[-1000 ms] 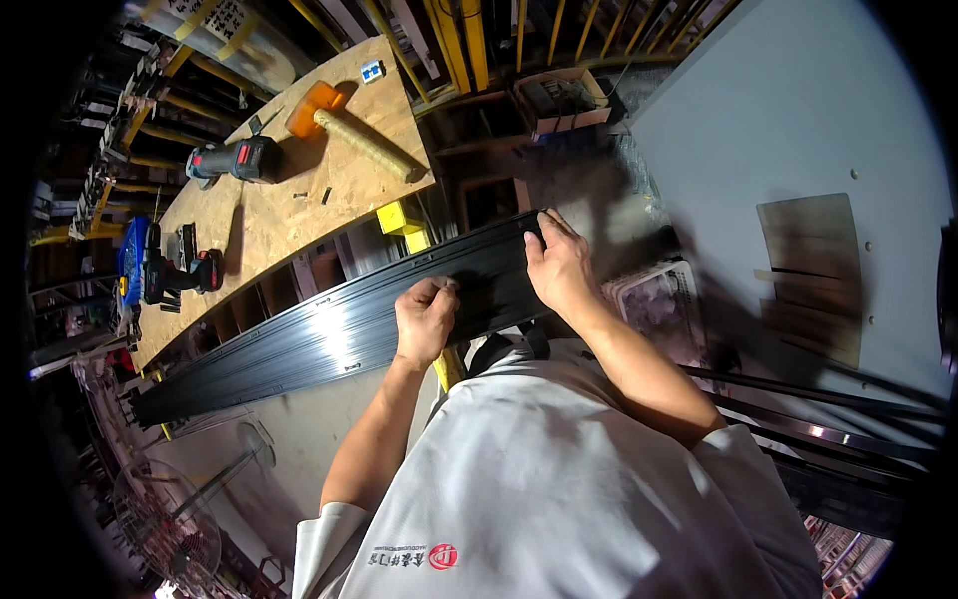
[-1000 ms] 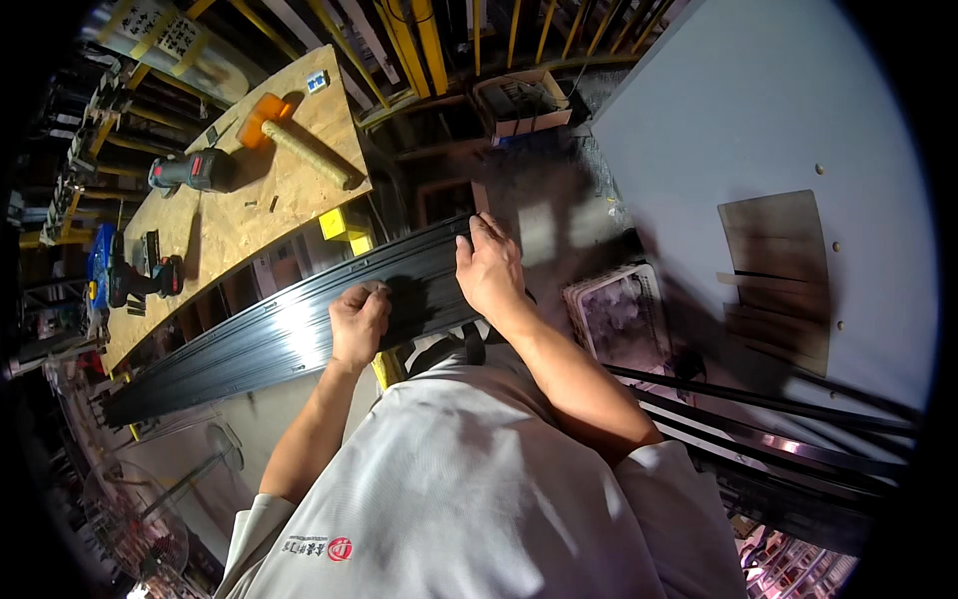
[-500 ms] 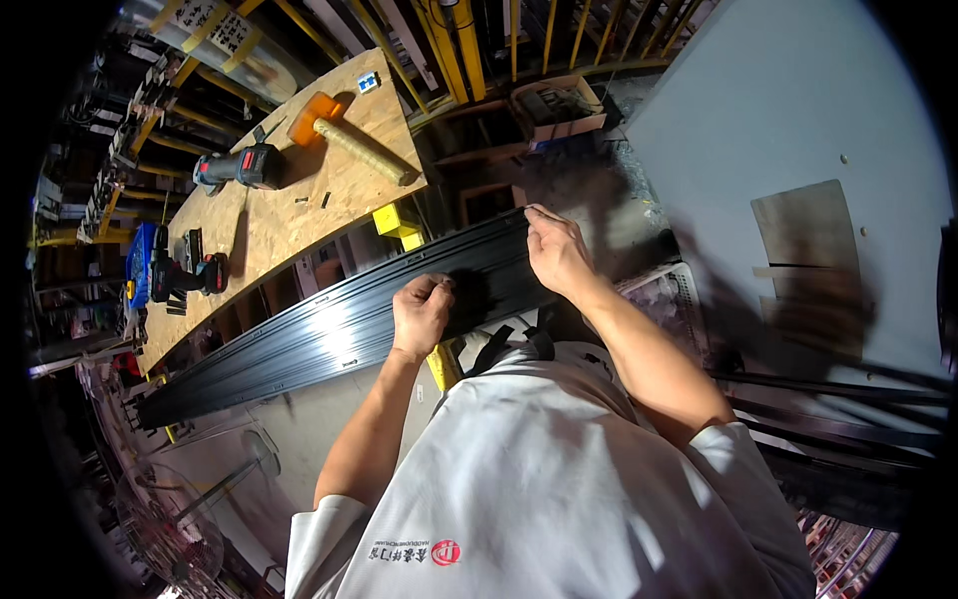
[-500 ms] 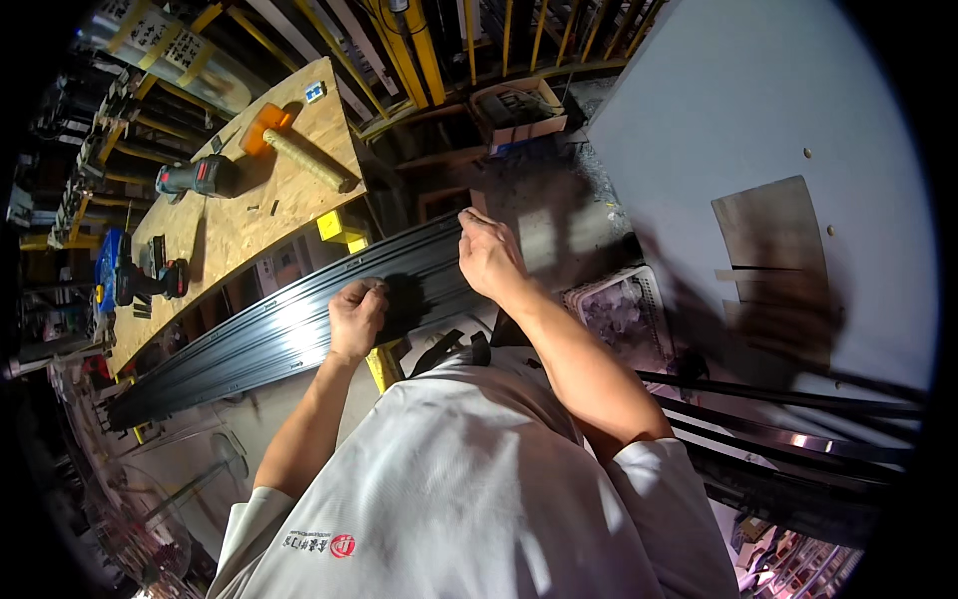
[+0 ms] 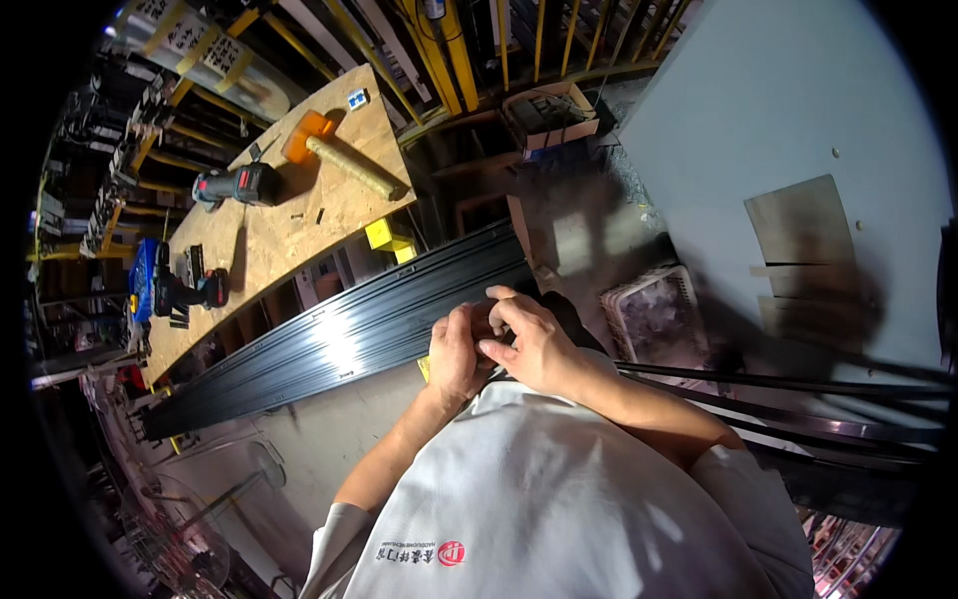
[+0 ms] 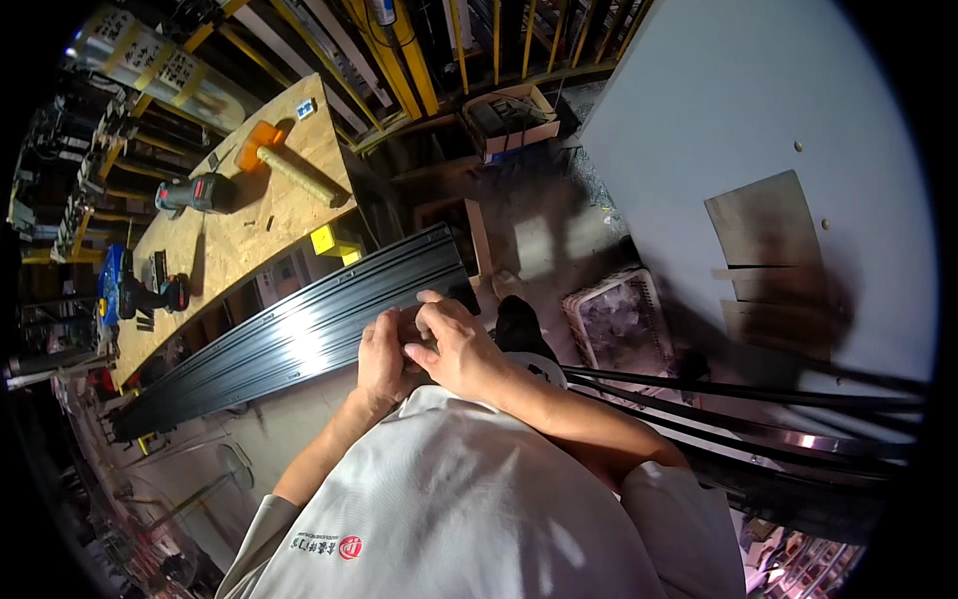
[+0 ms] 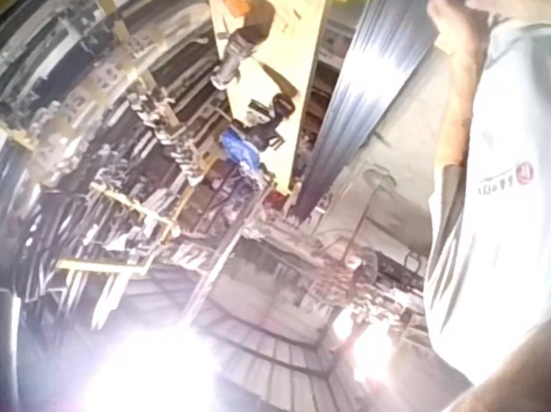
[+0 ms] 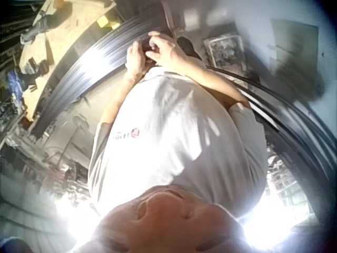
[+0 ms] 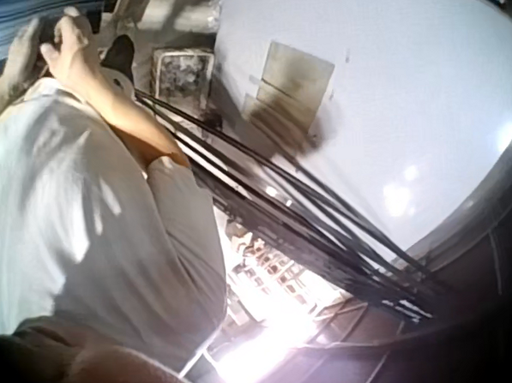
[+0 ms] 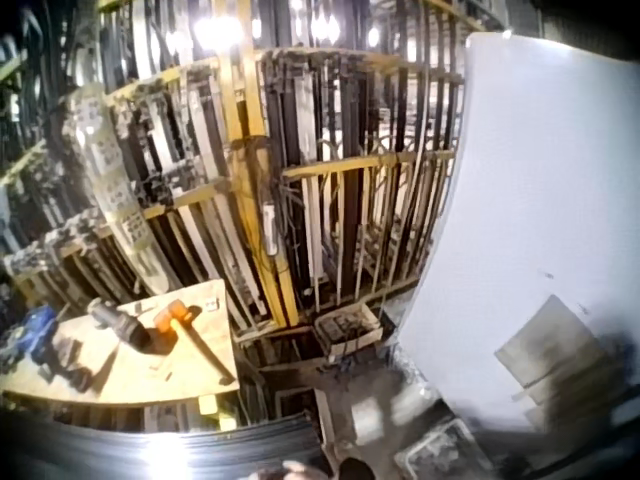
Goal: The person inserts a long flexible black strip into a groove on a black metal profile and pulls it through the length of the object by hand.
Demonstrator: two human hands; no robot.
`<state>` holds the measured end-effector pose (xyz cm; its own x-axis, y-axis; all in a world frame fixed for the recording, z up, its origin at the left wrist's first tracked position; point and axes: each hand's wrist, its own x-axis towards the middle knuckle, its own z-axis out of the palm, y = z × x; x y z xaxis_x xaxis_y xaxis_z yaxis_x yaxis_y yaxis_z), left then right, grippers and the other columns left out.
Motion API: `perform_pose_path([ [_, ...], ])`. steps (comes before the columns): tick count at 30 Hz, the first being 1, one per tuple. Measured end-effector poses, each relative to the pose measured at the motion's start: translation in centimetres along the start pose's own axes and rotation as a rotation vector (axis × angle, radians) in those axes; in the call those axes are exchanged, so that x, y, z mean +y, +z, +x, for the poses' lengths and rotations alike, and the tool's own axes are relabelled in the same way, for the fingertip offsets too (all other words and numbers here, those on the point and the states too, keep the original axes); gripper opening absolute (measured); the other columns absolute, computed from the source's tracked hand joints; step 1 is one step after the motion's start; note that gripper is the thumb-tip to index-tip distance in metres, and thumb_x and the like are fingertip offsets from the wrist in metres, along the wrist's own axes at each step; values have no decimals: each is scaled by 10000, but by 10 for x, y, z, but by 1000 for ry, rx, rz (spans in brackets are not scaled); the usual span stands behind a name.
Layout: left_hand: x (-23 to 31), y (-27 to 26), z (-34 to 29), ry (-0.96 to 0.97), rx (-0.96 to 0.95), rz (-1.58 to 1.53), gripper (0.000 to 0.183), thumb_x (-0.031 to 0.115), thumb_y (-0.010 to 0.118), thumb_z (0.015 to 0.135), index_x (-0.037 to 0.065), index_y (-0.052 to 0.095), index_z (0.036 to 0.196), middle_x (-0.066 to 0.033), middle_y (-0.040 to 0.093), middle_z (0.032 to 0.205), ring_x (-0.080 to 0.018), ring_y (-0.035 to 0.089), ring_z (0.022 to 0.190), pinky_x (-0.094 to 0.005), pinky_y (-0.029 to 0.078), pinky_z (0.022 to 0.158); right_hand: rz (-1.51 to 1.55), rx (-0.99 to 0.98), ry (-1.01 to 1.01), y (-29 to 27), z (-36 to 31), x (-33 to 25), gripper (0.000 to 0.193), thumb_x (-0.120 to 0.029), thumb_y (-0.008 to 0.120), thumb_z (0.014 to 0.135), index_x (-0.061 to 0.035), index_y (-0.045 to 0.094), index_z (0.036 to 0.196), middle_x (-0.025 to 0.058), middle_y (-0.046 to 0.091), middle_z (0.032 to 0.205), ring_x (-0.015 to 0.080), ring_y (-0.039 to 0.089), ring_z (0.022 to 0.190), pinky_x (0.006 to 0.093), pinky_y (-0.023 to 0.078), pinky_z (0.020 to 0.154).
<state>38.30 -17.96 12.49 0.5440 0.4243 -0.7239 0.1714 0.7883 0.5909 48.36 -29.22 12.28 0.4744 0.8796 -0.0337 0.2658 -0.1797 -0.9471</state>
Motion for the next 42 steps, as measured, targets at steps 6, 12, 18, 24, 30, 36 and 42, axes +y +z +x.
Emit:
perform_pose_path([
  [6, -14, -22, -11, -71, -187, 83, 421, 273, 311, 1044, -25, 605, 1085, -102, 636, 814, -157, 537, 543, -269, 419, 448, -3, -151, 82, 7, -4, -9, 131, 6, 709, 848, 47, 600, 909, 259, 487, 1417, 340, 649, 1105, 375, 601, 824],
  [12, -25, -29, -18, -267, -189, -82, 449, 338, 260, 1045, 20, 552, 1169, -83, 617, 868, -135, 515, 571, -248, 390, 452, 211, -248, 469, 15, -11, -28, 97, 4, 679, 881, 71, 615, 855, 235, 440, 1443, 292, 635, 1106, 288, 646, 708],
  [18, -34, -38, -20, -440, -310, -298, 443, 391, 309, 1041, 45, 567, 1140, -60, 623, 867, -126, 540, 626, -229, 391, 458, 122, -198, 445, 20, -25, -24, 95, -2, 702, 834, 24, 652, 911, 224, 547, 1368, 346, 592, 1191, 371, 576, 878],
  [24, -45, -44, -16, -285, -394, -440, 256, 181, 471, 1030, -29, 610, 983, -95, 635, 799, -152, 581, 618, -247, 445, 481, -77, -127, 156, 2, -13, -41, 94, 40, 652, 875, 17, 616, 958, 196, 635, 1249, 277, 653, 1107, 357, 520, 927],
  [30, -43, -27, -11, -72, -386, -261, 192, 78, 594, 975, -73, 656, 874, -82, 590, 656, -110, 508, 512, -217, 395, 455, 178, -134, 341, -23, 16, -15, 32, 21, 607, 919, -1, 609, 943, 68, 672, 941, 105, 625, 796, 254, 516, 718],
  [36, -69, -6, 1, -101, -110, -494, 224, 99, 574, 991, -51, 628, 834, -45, 531, 588, -101, 435, 464, -230, 377, 427, -278, -493, 195, -65, 63, 19, 39, 11, 646, 888, 15, 634, 925, 96, 672, 850, 174, 647, 649, 296, 495, 572],
  [42, -89, 14, 17, -80, 103, -544, 276, 104, 592, 985, -21, 613, 739, -34, 506, 579, -102, 394, 450, -254, 339, 409, -531, -670, -192, -62, 70, 35, 103, 5, 691, 802, -8, 678, 903, 169, 632, 897, 373, 638, 828, 436, 524, 721],
])
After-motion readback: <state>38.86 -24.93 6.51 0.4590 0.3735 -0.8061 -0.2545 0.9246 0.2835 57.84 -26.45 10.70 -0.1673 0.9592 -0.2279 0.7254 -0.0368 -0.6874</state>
